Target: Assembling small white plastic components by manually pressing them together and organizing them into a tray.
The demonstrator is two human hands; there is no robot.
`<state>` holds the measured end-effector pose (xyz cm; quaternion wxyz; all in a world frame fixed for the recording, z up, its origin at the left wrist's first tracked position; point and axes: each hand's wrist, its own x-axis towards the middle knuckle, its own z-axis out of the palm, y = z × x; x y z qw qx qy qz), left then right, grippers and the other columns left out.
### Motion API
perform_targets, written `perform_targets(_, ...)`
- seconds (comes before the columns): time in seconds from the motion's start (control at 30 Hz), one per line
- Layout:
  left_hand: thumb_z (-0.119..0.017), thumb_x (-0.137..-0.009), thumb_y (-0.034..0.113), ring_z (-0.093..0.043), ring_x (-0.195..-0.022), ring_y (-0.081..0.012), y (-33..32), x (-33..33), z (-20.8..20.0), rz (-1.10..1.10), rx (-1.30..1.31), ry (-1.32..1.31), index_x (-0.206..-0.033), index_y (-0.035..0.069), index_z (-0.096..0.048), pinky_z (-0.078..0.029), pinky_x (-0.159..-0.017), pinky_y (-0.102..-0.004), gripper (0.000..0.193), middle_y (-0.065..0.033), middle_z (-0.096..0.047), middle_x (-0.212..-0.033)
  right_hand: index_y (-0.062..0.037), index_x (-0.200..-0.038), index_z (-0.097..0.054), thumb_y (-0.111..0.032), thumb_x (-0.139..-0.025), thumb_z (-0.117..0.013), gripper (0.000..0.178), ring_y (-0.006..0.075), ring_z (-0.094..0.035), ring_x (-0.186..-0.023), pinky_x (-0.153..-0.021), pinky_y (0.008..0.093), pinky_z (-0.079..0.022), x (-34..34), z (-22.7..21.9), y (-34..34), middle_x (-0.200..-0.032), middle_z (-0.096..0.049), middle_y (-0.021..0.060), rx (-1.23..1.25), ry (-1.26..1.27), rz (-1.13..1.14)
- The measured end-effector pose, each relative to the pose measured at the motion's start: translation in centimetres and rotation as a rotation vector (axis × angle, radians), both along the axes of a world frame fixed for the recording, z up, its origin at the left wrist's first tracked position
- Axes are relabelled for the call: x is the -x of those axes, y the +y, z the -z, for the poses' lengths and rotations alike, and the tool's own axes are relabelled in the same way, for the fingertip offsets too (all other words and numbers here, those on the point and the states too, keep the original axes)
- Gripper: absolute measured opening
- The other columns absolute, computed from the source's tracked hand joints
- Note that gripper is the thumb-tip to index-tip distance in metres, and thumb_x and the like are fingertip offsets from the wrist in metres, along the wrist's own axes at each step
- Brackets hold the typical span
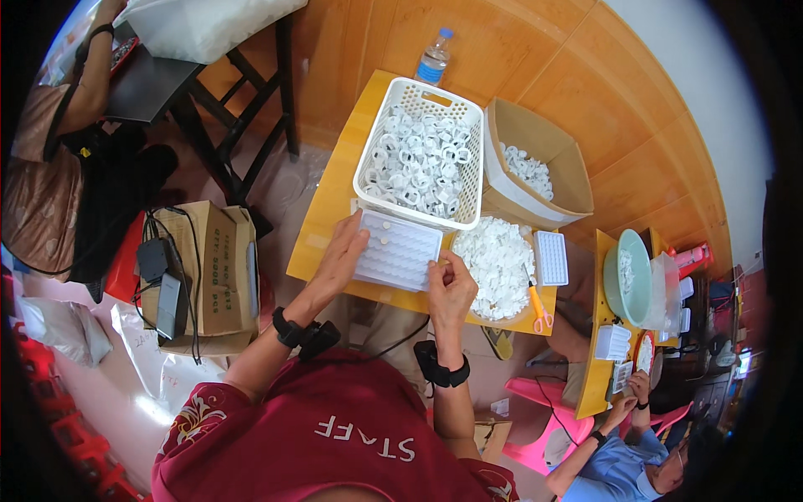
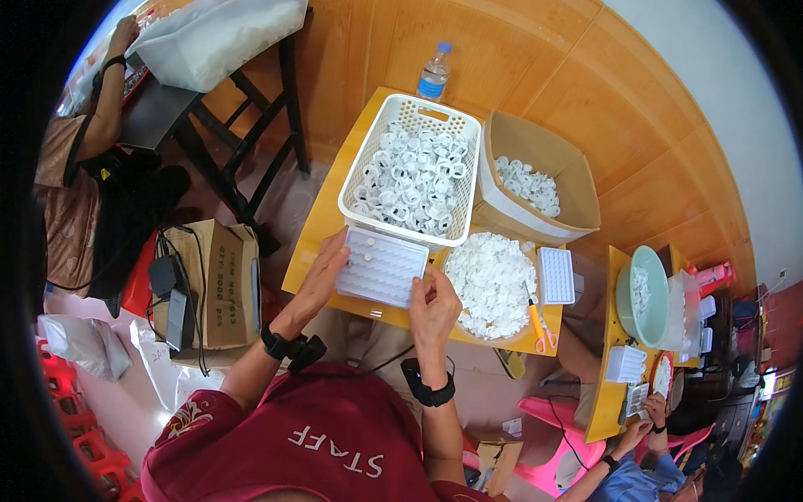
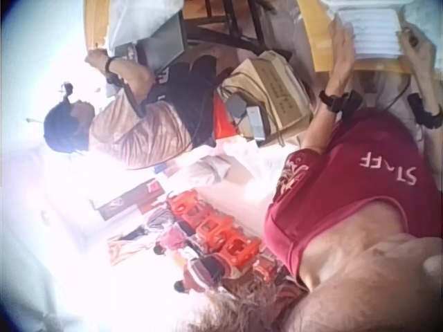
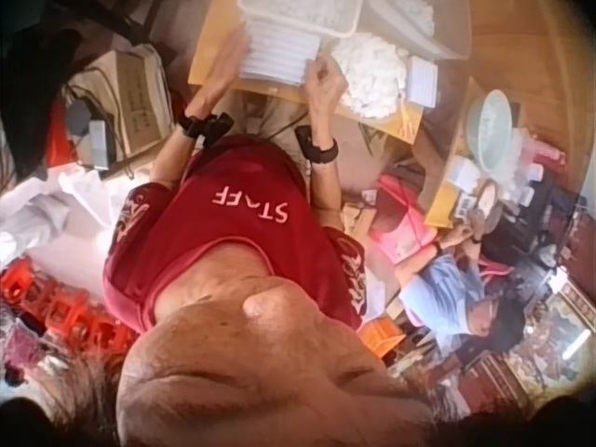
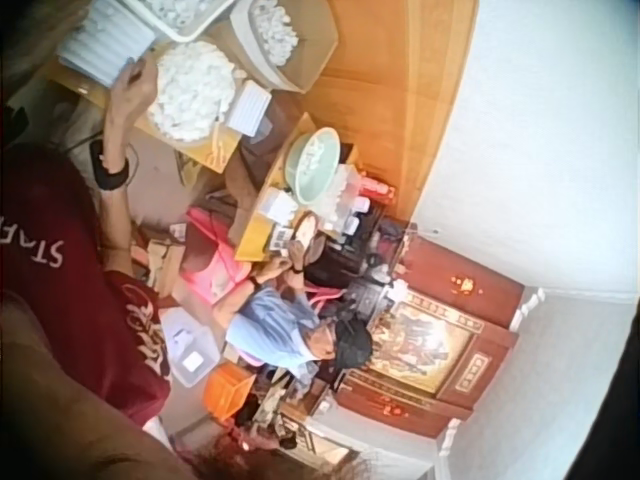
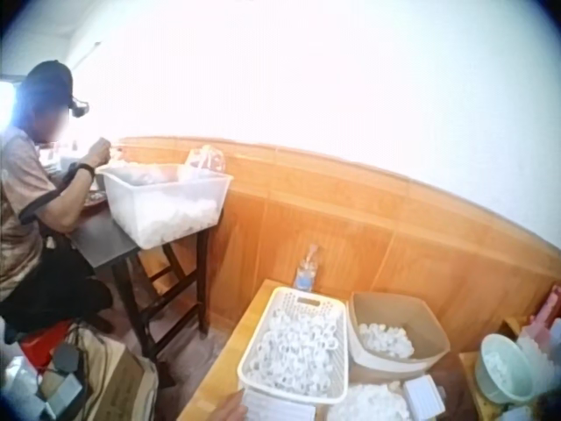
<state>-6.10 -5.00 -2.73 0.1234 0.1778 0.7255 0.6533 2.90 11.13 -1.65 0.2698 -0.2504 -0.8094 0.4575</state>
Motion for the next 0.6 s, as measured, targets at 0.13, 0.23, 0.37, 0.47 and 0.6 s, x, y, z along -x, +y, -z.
perform_targets(0.13, -0.037, -0.092, 0.025, -0.032, -0.121, -0.0308, 0.1, 0.2, 0.2, 0.013, 0.068, 0.055, -0.129, -0.007, -0.031, -0.025, -0.101, -0.0326, 0.050, -0.0209, -0.035, -0.129, 0.0030, -0.094, -0.061, -0.002, -0.073, -0.064, 0.022, 0.0092, -0.046, -0.047, -0.046, 0.0249, -0.038, -0.4, -0.7, -0.3, -0.053, -0.051, 0.0039, -0.001, -0.035, 0.020)
perform_targets(0.23, -0.037, -0.092, 0.026, -0.032, -0.122, -0.0310, 0.1, 0.2, 0.2, 0.009, 0.059, 0.038, -0.129, -0.008, -0.032, -0.025, -0.101, -0.0325, 0.050, -0.0214, -0.035, -0.129, 0.0000, -0.094, -0.062, -0.005, -0.074, -0.065, 0.021, 0.0051, -0.043, -0.049, -0.045, 0.0215, -0.036, -0.4, -0.8, -0.2, -0.055, -0.049, -0.0003, 0.054, -0.028, 0.017)
perform_targets(0.37, -0.036, -0.092, 0.024, -0.035, -0.121, -0.0289, -0.6, 0.4, 0.2, -0.085, 0.031, 0.041, -0.129, -0.006, -0.035, -0.025, -0.101, -0.0319, 0.047, -0.0195, -0.038, -0.128, 0.0018, -0.093, -0.061, -0.008, -0.074, -0.064, 0.022, 0.0159, -0.049, -0.046, -0.047, 0.0296, -0.040, 0.5, -3.8, 1.8, -0.055, -0.052, 0.0084, -0.176, -0.018, 0.014)
perform_targets(0.47, -0.035, -0.093, 0.027, -0.037, -0.121, -0.0240, -1.7, 0.4, 0.0, -0.132, -0.007, 0.037, -0.128, -0.003, -0.038, -0.024, -0.102, -0.0302, 0.046, -0.0148, -0.042, -0.128, 0.0018, -0.091, -0.061, -0.006, -0.073, -0.063, 0.020, 0.0236, -0.054, -0.052, -0.052, 0.0329, -0.042, 2.9, -5.6, 4.3, -0.061, -0.055, 0.0125, -0.359, 0.000, -0.064)
perform_targets(0.6, -0.036, -0.094, 0.027, -0.041, -0.117, -0.0219, -2.8, 0.0, 0.4, -0.235, -0.089, -0.034, -0.125, -0.001, -0.044, -0.027, -0.101, -0.0313, 0.042, -0.0122, -0.048, -0.122, 0.0007, -0.090, -0.062, 0.001, -0.067, -0.061, 0.023, 0.0337, -0.058, -0.074, -0.065, 0.0371, -0.045, 8.2, -6.0, 6.3, -0.079, -0.057, 0.0186, -0.588, 0.012, -0.339)
